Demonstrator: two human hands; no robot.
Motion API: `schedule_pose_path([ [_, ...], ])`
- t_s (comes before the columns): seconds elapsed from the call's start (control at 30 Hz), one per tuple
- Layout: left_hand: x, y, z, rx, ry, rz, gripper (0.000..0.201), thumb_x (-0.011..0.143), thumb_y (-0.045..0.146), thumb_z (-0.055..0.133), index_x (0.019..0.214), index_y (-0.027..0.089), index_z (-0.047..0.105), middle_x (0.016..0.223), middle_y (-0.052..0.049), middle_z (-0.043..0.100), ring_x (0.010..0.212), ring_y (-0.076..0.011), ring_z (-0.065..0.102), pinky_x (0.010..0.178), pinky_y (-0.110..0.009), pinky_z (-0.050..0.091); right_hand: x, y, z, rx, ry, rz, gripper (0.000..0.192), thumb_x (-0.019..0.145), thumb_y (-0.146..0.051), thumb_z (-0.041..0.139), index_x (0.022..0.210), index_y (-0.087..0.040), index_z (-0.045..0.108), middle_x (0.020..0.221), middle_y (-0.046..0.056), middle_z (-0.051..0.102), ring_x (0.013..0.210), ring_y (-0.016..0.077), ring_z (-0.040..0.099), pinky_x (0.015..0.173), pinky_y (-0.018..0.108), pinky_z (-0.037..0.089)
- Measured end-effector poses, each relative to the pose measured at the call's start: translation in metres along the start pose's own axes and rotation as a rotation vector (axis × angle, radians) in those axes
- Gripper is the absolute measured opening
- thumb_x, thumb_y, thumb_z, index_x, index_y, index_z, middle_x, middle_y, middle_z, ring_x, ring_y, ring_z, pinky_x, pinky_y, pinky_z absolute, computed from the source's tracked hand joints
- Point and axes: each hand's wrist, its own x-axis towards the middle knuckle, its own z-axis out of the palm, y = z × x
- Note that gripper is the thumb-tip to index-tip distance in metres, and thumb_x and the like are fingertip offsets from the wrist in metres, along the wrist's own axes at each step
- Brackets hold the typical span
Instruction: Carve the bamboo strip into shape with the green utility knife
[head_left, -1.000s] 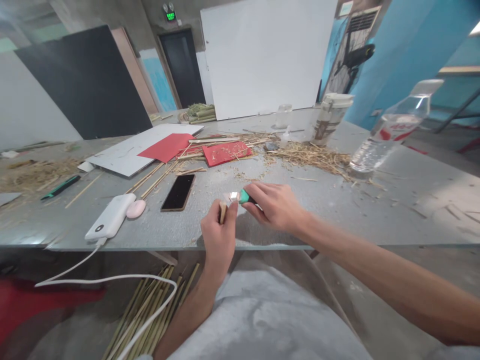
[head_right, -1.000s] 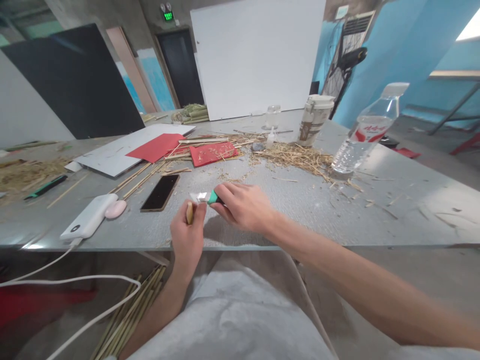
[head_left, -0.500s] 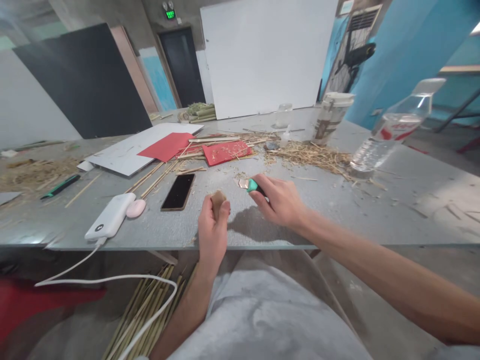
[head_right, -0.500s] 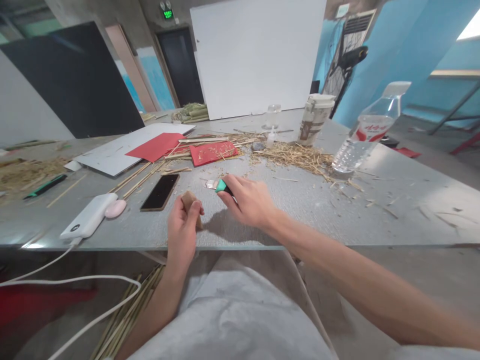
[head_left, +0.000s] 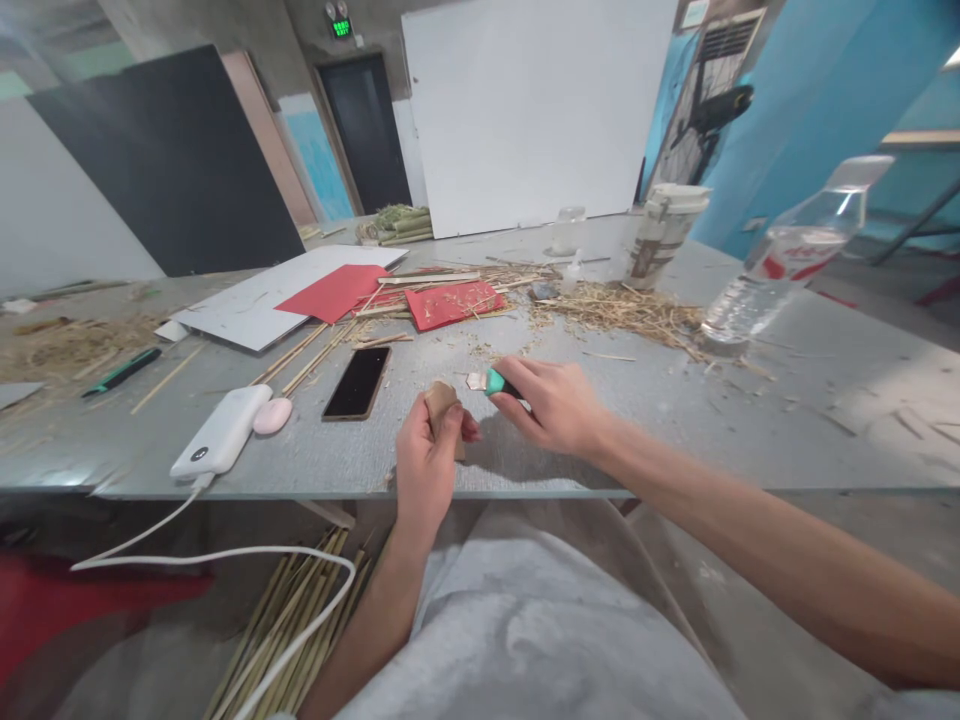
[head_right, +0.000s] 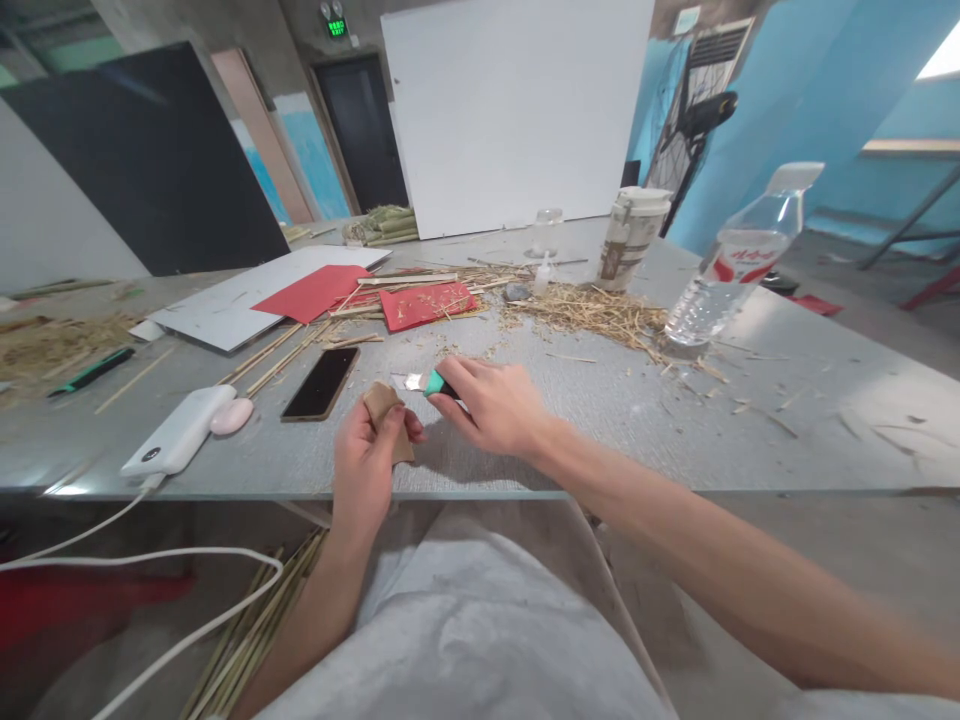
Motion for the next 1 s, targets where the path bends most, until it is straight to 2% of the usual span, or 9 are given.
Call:
schedule_pose_path([
  [0.23,-0.0007,0.0022,0.0004,-0.018,-0.03,-0.047,0.025,0.102,0.043,0.068,0.1,0.018,0.066,0.076,0.002,0.069,0.062,-0.0115,0.067,0.065,-0.023,0.057,0.0002,0.0007,0.0002,-0.019,0.0,0.043,0.042,0.113,-0.054,0.033,0.107,-0.021,0.059,0.091,0.007,0.071,0.07,0.0187,0.055,0.062,0.033,0.024],
  [0.57,0.0012,0.0043,0.0009,-0.048,-0.041,-0.088,0.03,0.1,0.047,0.069,0.102,0.017,0.065,0.075,0.002,0.071,0.059,-0.0125,0.069,0.06,-0.024,0.059,0.0016,0.0015,0.0004,-0.042,-0.02,0.085,0.043,0.112,-0.057,0.035,0.104,-0.022,0.06,0.091,0.007,0.072,0.069,0.0188,0.053,0.062,0.033,0.022],
  [0.87,0.0016,0.004,0.0016,-0.056,-0.03,-0.096,0.029,0.098,0.046,0.072,0.097,0.017,0.066,0.072,0.001,0.07,0.055,-0.0103,0.064,0.056,-0.021,0.052,0.0036,0.0031,-0.0005,-0.046,-0.043,0.105,0.042,0.111,-0.056,0.036,0.101,-0.022,0.059,0.087,0.007,0.07,0.068,0.0193,0.052,0.061,0.033,0.022],
  [1.0,0.003,0.0033,0.0006,-0.097,-0.034,-0.122,0.029,0.098,0.045,0.072,0.103,0.017,0.068,0.073,0.001,0.07,0.056,-0.0096,0.062,0.057,-0.021,0.051,0.0037,0.0039,-0.0004,-0.043,-0.047,0.11,0.043,0.111,-0.057,0.035,0.102,-0.022,0.059,0.088,0.007,0.07,0.068,0.019,0.052,0.061,0.032,0.022],
])
